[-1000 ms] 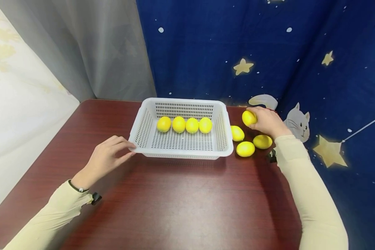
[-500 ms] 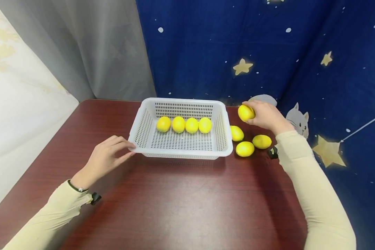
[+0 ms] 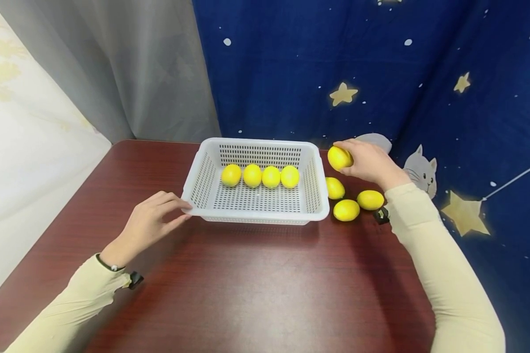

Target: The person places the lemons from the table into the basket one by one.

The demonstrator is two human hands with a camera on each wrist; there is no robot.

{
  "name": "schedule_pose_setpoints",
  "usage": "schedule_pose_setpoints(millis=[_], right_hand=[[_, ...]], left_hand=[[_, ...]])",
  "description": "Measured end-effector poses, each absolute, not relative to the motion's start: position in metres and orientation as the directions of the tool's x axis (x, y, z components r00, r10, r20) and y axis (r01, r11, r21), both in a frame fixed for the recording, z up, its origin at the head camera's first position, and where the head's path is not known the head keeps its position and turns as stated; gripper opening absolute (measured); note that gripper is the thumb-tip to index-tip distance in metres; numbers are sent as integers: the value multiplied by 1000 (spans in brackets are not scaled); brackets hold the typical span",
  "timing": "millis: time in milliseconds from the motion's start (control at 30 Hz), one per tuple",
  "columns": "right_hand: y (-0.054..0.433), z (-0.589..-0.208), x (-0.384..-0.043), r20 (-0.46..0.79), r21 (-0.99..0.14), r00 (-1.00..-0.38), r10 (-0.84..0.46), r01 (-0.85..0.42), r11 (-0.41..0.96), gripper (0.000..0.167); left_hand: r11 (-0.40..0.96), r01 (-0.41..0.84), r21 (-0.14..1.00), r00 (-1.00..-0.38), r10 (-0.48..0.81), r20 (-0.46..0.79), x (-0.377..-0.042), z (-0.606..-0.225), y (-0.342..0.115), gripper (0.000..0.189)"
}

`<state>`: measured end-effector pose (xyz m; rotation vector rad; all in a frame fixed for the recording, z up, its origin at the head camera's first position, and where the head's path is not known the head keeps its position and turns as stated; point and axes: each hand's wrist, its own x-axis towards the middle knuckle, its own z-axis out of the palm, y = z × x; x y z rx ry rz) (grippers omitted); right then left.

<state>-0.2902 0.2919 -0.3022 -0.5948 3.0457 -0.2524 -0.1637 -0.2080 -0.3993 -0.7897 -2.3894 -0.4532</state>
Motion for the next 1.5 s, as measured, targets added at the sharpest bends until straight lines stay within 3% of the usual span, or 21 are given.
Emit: schedule_pose_setpoints(millis=[1067, 1500], right_hand=[[225, -297, -284, -5, -86, -826, -563, -561, 824, 67], [203, -294, -288, -23, -50, -799, -600, -599, 799, 65]], left_hand=[[761, 635, 135, -646, 427, 632, -164, -400, -207, 19], [776, 615, 141, -676, 426, 601, -162, -398, -207, 17]])
